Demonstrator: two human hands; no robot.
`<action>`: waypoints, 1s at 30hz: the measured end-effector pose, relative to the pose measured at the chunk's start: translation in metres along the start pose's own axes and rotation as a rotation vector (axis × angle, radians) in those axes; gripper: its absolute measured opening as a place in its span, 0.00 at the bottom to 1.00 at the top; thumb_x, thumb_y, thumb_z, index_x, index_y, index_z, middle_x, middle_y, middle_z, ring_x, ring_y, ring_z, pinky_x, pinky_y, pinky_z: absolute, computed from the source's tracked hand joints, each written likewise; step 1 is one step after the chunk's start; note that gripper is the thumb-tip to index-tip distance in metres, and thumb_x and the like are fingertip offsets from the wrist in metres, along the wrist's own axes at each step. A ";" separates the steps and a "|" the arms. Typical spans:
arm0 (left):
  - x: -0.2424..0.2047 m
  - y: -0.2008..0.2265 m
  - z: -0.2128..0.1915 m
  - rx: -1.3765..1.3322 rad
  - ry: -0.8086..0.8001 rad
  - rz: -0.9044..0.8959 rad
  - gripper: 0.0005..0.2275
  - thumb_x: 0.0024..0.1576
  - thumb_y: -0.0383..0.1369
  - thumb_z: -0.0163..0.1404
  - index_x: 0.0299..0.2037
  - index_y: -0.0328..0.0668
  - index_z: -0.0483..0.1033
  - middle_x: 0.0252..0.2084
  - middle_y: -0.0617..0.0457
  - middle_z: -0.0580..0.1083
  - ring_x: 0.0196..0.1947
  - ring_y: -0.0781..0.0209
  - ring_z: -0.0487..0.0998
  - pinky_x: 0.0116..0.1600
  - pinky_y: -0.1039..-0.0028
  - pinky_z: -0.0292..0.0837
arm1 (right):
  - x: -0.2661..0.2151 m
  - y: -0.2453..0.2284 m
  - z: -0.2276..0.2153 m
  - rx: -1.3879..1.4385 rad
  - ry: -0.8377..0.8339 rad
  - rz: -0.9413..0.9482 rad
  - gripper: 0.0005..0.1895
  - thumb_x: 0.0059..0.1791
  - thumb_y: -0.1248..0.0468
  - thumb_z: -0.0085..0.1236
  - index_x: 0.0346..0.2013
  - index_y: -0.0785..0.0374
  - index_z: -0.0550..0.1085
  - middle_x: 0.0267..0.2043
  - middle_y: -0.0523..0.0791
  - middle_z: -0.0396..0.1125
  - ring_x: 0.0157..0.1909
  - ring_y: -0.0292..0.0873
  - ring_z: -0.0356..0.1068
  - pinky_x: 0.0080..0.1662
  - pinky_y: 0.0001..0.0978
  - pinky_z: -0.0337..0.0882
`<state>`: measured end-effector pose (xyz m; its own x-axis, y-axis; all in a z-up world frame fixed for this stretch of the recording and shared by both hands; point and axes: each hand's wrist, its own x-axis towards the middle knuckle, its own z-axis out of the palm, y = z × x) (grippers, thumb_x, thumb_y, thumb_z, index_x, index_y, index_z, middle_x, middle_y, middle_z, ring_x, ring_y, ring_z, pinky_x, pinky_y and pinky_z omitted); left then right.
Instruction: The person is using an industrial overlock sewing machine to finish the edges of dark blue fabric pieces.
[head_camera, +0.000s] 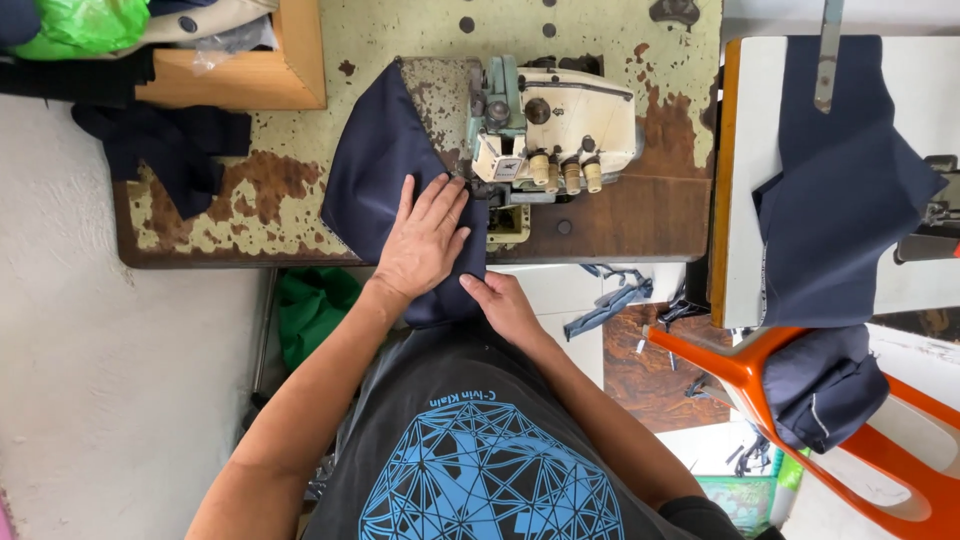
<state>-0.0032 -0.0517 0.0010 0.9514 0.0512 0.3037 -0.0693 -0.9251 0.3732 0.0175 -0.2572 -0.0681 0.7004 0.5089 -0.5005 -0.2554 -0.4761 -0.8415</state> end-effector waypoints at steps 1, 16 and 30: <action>-0.006 -0.005 -0.006 -0.001 0.000 -0.009 0.24 0.66 0.39 0.46 0.70 0.36 0.65 0.73 0.46 0.61 0.75 0.47 0.57 0.77 0.44 0.37 | -0.003 -0.013 0.000 -0.005 -0.007 0.003 0.21 0.54 0.55 0.59 0.18 0.58 0.76 0.12 0.38 0.63 0.19 0.33 0.59 0.24 0.23 0.58; -0.103 -0.094 0.010 -0.486 0.388 -0.992 0.05 0.68 0.36 0.50 0.45 0.46 0.72 0.33 0.49 0.72 0.33 0.52 0.76 0.42 0.59 0.69 | 0.005 -0.024 0.003 -0.017 0.039 -0.048 0.24 0.54 0.55 0.59 0.15 0.58 0.71 0.12 0.37 0.58 0.19 0.33 0.54 0.24 0.25 0.54; -0.064 -0.093 -0.031 -0.878 0.500 -0.882 0.05 0.69 0.30 0.45 0.43 0.37 0.69 0.22 0.43 0.75 0.20 0.58 0.80 0.25 0.74 0.72 | 0.018 -0.017 -0.002 0.081 0.147 -0.099 0.18 0.54 0.57 0.59 0.21 0.58 0.79 0.13 0.36 0.64 0.22 0.30 0.58 0.27 0.23 0.60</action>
<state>-0.0667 0.0429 -0.0261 0.5798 0.8069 -0.1129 0.1586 0.0242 0.9870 0.0358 -0.2410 -0.0623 0.8132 0.4370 -0.3843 -0.2290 -0.3667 -0.9017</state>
